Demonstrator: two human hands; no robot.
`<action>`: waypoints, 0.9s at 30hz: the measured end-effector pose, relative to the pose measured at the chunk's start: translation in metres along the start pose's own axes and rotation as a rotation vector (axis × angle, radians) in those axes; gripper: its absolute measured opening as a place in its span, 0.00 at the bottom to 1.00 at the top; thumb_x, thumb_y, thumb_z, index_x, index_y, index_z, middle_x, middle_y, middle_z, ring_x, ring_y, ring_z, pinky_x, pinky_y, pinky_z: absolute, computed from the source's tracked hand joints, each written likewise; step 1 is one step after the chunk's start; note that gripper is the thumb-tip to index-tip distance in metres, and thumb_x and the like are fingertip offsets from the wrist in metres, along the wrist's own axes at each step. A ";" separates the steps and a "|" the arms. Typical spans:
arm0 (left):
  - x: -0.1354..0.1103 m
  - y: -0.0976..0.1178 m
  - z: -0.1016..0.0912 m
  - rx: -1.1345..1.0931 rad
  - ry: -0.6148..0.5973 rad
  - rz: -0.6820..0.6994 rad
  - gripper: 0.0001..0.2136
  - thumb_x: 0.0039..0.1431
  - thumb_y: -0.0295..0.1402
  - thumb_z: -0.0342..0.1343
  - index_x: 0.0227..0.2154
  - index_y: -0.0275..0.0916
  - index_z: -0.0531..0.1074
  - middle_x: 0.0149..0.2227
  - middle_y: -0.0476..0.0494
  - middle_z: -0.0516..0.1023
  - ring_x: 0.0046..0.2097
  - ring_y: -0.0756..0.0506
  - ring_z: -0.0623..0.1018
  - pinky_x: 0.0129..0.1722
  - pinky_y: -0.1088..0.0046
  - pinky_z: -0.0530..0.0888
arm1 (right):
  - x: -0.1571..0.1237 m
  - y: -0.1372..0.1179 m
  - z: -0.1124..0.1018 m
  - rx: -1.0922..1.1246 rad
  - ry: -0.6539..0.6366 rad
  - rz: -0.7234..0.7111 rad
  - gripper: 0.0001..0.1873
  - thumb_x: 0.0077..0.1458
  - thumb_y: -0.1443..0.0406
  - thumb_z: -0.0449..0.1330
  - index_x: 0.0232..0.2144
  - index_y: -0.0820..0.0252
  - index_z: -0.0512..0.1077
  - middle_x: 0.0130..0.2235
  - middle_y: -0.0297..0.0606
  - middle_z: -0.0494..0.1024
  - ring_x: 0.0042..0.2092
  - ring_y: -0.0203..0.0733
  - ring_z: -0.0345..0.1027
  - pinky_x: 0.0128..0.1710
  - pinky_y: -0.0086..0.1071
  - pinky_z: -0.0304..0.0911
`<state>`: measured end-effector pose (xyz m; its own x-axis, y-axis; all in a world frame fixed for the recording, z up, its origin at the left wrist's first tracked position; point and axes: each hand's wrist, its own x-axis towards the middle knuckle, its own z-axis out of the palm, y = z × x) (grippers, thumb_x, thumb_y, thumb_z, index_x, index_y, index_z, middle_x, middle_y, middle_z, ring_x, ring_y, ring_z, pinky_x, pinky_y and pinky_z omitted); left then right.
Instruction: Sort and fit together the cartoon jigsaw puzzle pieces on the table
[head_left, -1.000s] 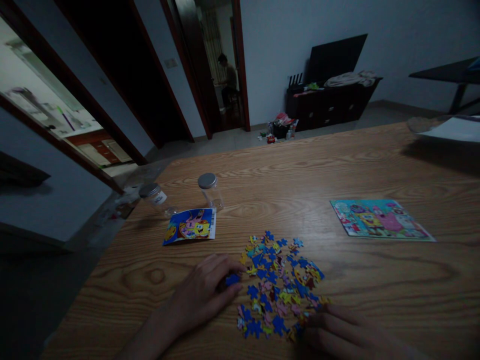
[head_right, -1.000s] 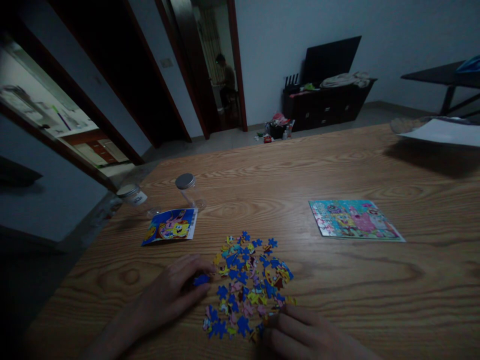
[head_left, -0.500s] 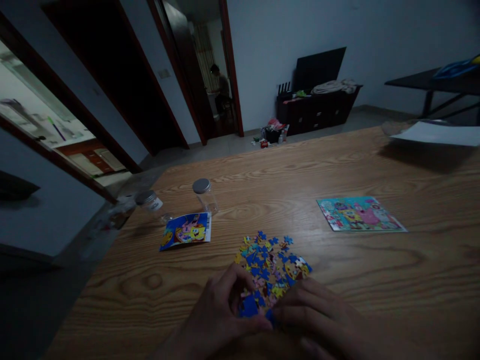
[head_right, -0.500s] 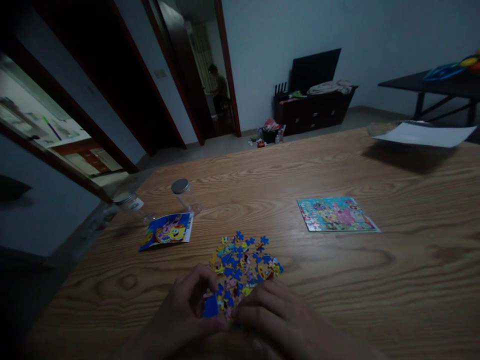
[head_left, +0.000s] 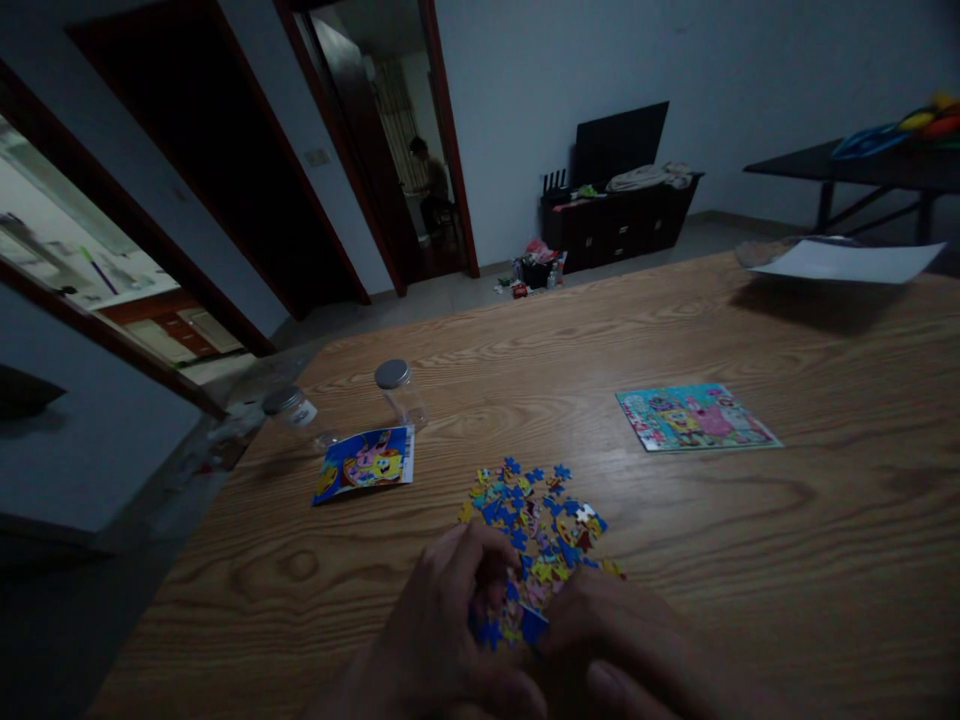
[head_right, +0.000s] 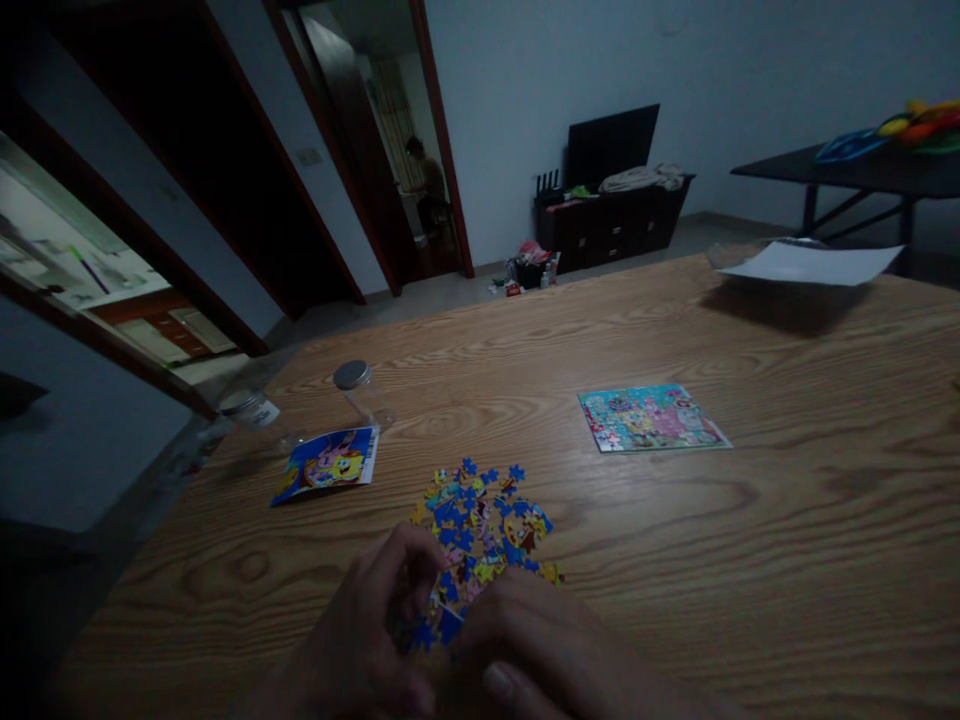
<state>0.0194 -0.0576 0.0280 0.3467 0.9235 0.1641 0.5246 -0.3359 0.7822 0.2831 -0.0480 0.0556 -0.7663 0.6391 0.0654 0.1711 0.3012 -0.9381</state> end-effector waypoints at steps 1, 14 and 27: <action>0.005 -0.003 -0.008 -0.002 0.010 -0.026 0.30 0.55 0.66 0.61 0.44 0.43 0.71 0.30 0.51 0.74 0.30 0.47 0.73 0.29 0.72 0.69 | -0.001 0.005 -0.002 -0.026 0.014 0.004 0.13 0.73 0.59 0.54 0.51 0.46 0.76 0.50 0.38 0.81 0.52 0.47 0.75 0.53 0.39 0.73; 0.047 -0.013 -0.021 0.612 -0.185 -0.111 0.08 0.68 0.33 0.61 0.47 0.41 0.73 0.47 0.41 0.77 0.50 0.35 0.78 0.51 0.54 0.74 | 0.007 0.055 -0.014 -0.003 0.218 0.043 0.05 0.72 0.62 0.55 0.43 0.53 0.71 0.41 0.37 0.78 0.42 0.42 0.74 0.42 0.35 0.72; 0.047 -0.023 -0.025 0.272 -0.172 -0.198 0.04 0.67 0.30 0.60 0.43 0.43 0.76 0.45 0.45 0.78 0.45 0.42 0.80 0.44 0.66 0.76 | 0.004 0.059 -0.016 -0.138 0.187 0.022 0.10 0.72 0.62 0.56 0.52 0.51 0.73 0.47 0.40 0.80 0.47 0.43 0.75 0.47 0.37 0.72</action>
<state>0.0045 -0.0014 0.0323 0.3312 0.9387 -0.0958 0.7737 -0.2121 0.5970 0.3003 -0.0163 0.0057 -0.6359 0.7624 0.1198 0.2792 0.3719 -0.8853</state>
